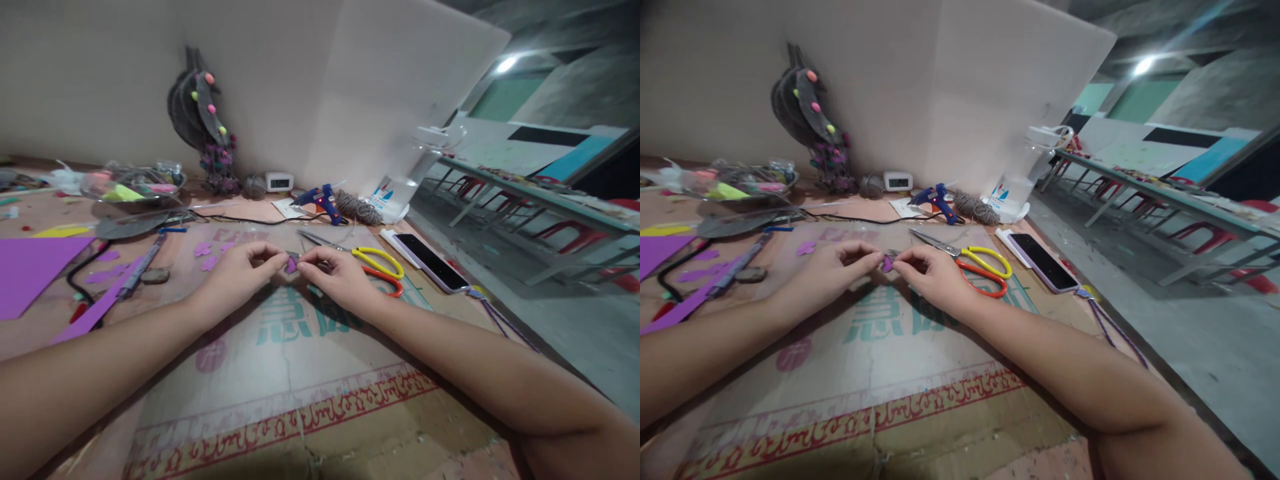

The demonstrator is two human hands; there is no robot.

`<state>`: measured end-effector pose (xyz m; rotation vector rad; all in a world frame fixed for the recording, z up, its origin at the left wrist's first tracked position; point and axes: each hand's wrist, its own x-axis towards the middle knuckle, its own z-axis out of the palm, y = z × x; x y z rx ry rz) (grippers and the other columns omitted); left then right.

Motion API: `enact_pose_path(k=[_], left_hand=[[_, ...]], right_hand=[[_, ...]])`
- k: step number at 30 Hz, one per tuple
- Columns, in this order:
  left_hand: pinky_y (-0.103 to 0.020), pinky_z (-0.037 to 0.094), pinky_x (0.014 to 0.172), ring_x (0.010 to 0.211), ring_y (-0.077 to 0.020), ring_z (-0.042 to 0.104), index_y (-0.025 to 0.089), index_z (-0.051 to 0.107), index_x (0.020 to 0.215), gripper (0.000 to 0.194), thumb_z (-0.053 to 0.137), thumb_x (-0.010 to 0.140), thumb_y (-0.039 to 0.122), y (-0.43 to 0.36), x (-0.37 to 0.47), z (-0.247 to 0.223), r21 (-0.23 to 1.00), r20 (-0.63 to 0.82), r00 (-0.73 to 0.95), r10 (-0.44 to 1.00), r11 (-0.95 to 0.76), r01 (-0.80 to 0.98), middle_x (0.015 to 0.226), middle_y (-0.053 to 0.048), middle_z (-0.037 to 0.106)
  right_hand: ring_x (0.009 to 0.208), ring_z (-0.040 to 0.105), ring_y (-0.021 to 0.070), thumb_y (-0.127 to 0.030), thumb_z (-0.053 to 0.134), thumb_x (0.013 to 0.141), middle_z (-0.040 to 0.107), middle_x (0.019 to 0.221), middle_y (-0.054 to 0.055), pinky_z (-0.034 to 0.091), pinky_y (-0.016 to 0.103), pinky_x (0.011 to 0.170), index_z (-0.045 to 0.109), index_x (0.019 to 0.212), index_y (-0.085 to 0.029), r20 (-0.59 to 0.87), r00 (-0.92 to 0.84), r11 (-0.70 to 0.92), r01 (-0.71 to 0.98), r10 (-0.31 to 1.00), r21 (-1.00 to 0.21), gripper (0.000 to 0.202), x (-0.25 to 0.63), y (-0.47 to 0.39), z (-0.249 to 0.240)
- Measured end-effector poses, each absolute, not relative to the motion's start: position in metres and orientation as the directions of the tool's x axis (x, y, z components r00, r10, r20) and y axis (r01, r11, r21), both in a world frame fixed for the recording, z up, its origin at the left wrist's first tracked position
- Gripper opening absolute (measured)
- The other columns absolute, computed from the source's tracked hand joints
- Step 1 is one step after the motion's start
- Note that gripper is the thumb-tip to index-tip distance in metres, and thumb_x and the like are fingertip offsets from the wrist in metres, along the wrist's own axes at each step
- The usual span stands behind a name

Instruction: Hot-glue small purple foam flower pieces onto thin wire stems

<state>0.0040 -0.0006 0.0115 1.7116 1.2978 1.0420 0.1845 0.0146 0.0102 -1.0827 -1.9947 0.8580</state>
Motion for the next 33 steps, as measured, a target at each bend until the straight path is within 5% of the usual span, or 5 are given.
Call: enact_pose_path(k=[6, 12, 21, 33], left_hand=[[-0.025, 0.046, 0.058, 0.067, -0.0173, 0.063, 0.018, 0.065, 0.078, 0.022, 0.052, 0.082, 0.035, -0.0034, 0.0036, 0.0117, 0.906, 0.135, 0.159, 0.978, -0.187, 0.379, 0.073, -0.003, 0.07], [-0.025, 0.045, 0.061, 0.068, -0.0165, 0.062, 0.019, 0.066, 0.08, 0.023, 0.053, 0.082, 0.038, -0.0006, 0.0015, 0.0069, 0.887, 0.172, 0.202, 0.964, -0.24, 0.395, 0.074, -0.002, 0.069], [-0.024, 0.043, 0.057, 0.061, -0.0134, 0.056, 0.017, 0.058, 0.075, 0.026, 0.049, 0.086, 0.038, 0.0021, 0.0011, 0.0045, 0.923, 0.184, 0.195, 0.963, -0.238, 0.304, 0.064, 0.0, 0.06], [-0.027, 0.047, 0.064, 0.071, -0.0173, 0.061, 0.019, 0.065, 0.079, 0.023, 0.053, 0.082, 0.038, 0.0003, 0.0021, 0.006, 0.883, 0.187, 0.248, 0.95, -0.274, 0.381, 0.075, -0.003, 0.067]], right_hand=[[0.066, 0.058, 0.0125, -0.036, 0.046, 0.089, 0.063, 0.071, 0.002, 0.045, 0.025, 0.062, 0.066, 0.081, -0.017, 0.243, -0.44, 0.436, 0.418, 0.865, -0.797, 0.029, 0.1882, 0.0159, 0.0106], [0.068, 0.061, 0.013, -0.033, 0.061, 0.079, 0.067, 0.076, 0.002, 0.048, 0.026, 0.064, 0.065, 0.082, -0.017, 0.18, -0.398, 0.339, 0.376, 0.899, -0.863, 0.017, 0.1841, 0.0137, 0.0103], [0.061, 0.052, 0.0102, -0.037, 0.056, 0.082, 0.06, 0.07, 0.0, 0.042, 0.024, 0.058, 0.06, 0.078, -0.017, 0.216, -0.374, 0.358, 0.369, 0.902, -0.858, 0.021, 0.1858, 0.0169, 0.0092], [0.063, 0.056, 0.0114, -0.037, 0.057, 0.082, 0.061, 0.07, 0.0, 0.044, 0.024, 0.059, 0.059, 0.078, -0.017, 0.184, -0.414, 0.344, 0.355, 0.892, -0.869, 0.021, 0.1852, 0.0149, 0.0088]])
